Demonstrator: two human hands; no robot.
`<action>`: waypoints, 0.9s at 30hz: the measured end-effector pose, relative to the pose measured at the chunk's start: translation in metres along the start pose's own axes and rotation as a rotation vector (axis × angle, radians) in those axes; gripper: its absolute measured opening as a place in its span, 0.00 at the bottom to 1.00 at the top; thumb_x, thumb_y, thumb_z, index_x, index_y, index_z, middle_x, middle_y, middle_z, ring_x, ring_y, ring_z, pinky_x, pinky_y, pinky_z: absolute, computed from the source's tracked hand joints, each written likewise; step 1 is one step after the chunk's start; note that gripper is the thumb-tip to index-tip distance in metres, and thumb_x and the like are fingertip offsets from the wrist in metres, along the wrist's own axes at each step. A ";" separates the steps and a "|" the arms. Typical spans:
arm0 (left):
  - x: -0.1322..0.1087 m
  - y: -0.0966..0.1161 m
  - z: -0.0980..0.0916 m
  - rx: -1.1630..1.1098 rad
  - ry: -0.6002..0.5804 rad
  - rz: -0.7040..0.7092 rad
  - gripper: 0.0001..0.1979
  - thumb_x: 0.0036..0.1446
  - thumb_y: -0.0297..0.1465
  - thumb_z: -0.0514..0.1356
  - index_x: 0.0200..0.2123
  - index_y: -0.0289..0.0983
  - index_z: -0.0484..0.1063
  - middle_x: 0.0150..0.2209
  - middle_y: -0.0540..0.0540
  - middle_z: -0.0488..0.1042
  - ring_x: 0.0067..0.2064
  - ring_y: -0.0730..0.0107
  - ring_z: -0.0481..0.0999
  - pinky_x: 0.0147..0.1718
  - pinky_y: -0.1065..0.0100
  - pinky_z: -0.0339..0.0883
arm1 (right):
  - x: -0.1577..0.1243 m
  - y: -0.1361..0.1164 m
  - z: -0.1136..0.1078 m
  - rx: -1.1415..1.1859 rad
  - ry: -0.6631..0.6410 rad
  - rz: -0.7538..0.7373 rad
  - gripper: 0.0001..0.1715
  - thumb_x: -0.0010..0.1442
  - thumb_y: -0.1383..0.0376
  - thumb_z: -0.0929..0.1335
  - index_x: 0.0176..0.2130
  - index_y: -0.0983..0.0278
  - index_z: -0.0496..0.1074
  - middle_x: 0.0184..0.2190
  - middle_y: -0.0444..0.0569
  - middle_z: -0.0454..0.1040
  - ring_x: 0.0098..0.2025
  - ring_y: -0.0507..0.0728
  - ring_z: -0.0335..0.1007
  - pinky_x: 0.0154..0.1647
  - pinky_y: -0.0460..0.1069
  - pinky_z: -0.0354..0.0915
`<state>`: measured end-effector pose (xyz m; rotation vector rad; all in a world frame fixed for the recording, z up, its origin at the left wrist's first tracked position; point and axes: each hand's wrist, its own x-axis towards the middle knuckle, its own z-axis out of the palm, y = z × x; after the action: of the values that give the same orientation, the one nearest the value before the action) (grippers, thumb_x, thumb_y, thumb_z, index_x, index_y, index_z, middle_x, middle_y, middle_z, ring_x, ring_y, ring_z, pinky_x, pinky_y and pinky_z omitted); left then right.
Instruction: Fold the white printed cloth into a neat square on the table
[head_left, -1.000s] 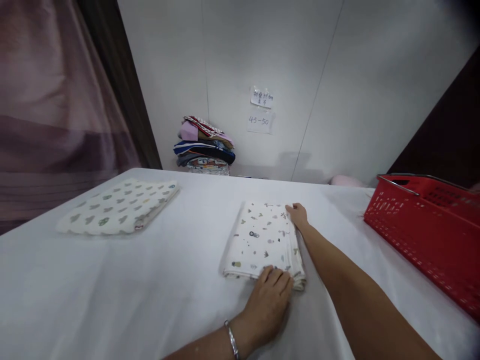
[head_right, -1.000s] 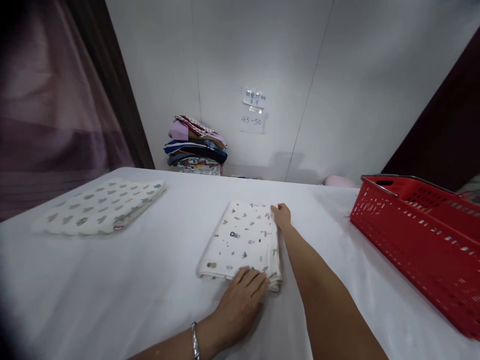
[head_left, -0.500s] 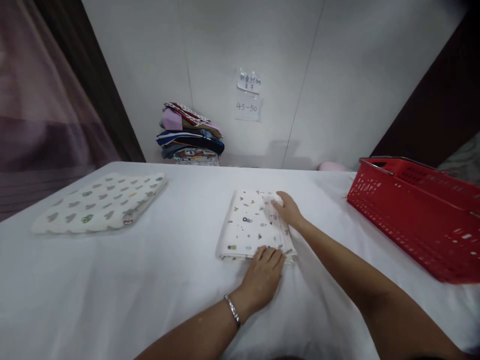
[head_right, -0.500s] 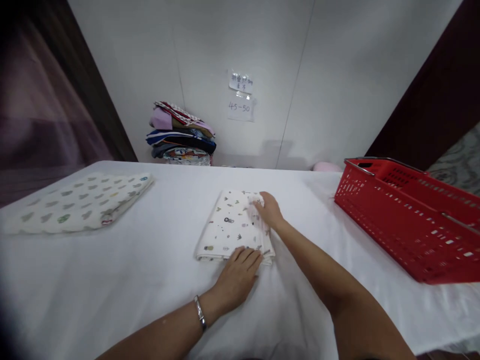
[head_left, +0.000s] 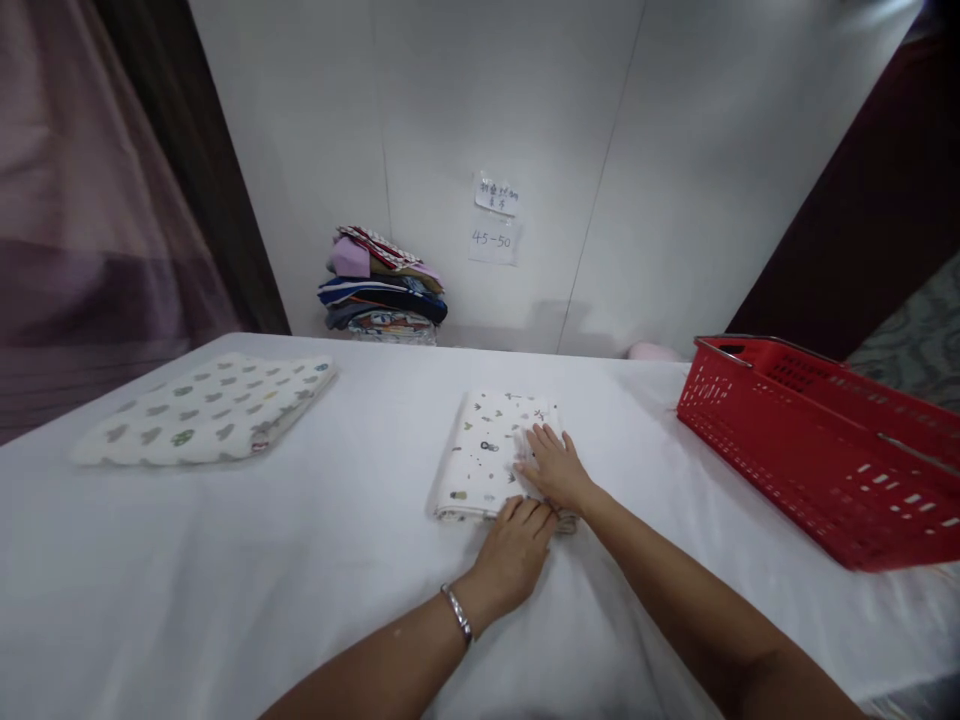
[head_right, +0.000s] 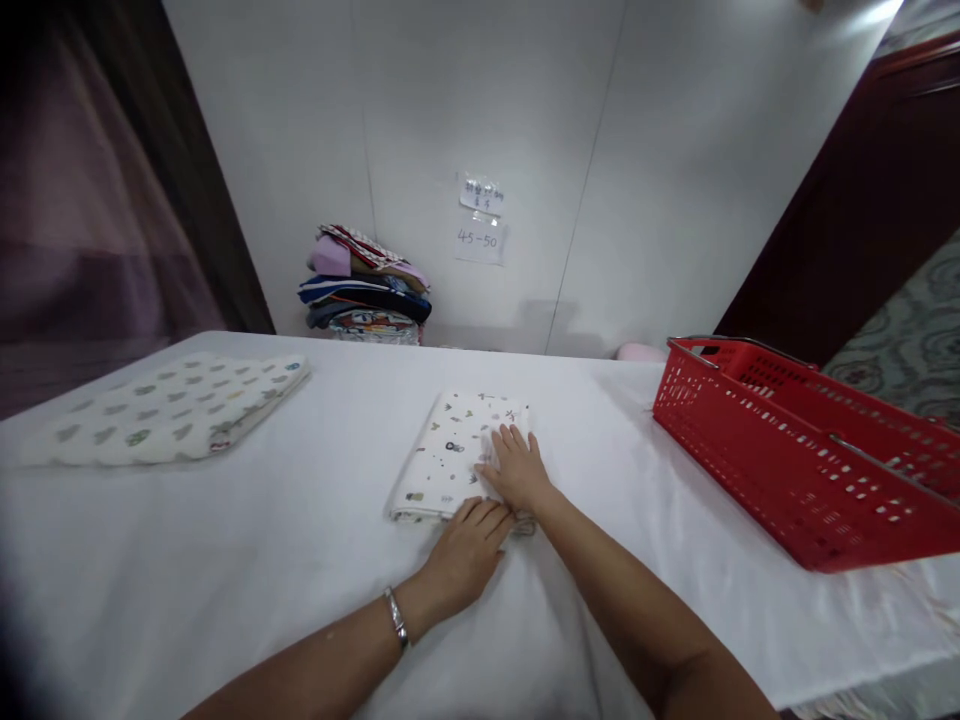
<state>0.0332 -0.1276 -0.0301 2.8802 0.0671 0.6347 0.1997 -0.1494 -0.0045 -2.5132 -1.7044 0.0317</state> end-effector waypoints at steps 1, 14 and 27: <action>-0.001 0.000 0.000 0.008 0.002 0.001 0.20 0.55 0.26 0.53 0.52 0.38 0.59 0.48 0.44 0.67 0.51 0.63 0.62 0.55 0.58 0.48 | -0.002 -0.002 0.002 0.010 -0.019 0.009 0.40 0.61 0.46 0.52 0.63 0.67 0.48 0.64 0.55 0.42 0.65 0.61 0.32 0.61 0.60 0.33; -0.023 -0.017 -0.034 -0.008 -0.043 0.028 0.17 0.57 0.26 0.53 0.51 0.38 0.61 0.52 0.45 0.66 0.55 0.64 0.60 0.55 0.58 0.48 | -0.015 -0.011 -0.004 -0.020 -0.024 0.006 0.31 0.63 0.51 0.54 0.59 0.63 0.56 0.62 0.55 0.51 0.64 0.63 0.39 0.59 0.65 0.37; -0.077 -0.078 -0.058 -0.290 0.198 -0.554 0.12 0.58 0.29 0.50 0.43 0.41 0.69 0.42 0.49 0.70 0.41 0.71 0.70 0.41 0.70 0.63 | -0.046 -0.071 0.007 0.220 0.235 -0.500 0.16 0.60 0.65 0.61 0.48 0.62 0.69 0.46 0.52 0.70 0.46 0.59 0.63 0.47 0.54 0.60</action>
<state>-0.0609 -0.0479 -0.0253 2.3520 0.7080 0.7335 0.1165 -0.1657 -0.0068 -1.8041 -2.0395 -0.1054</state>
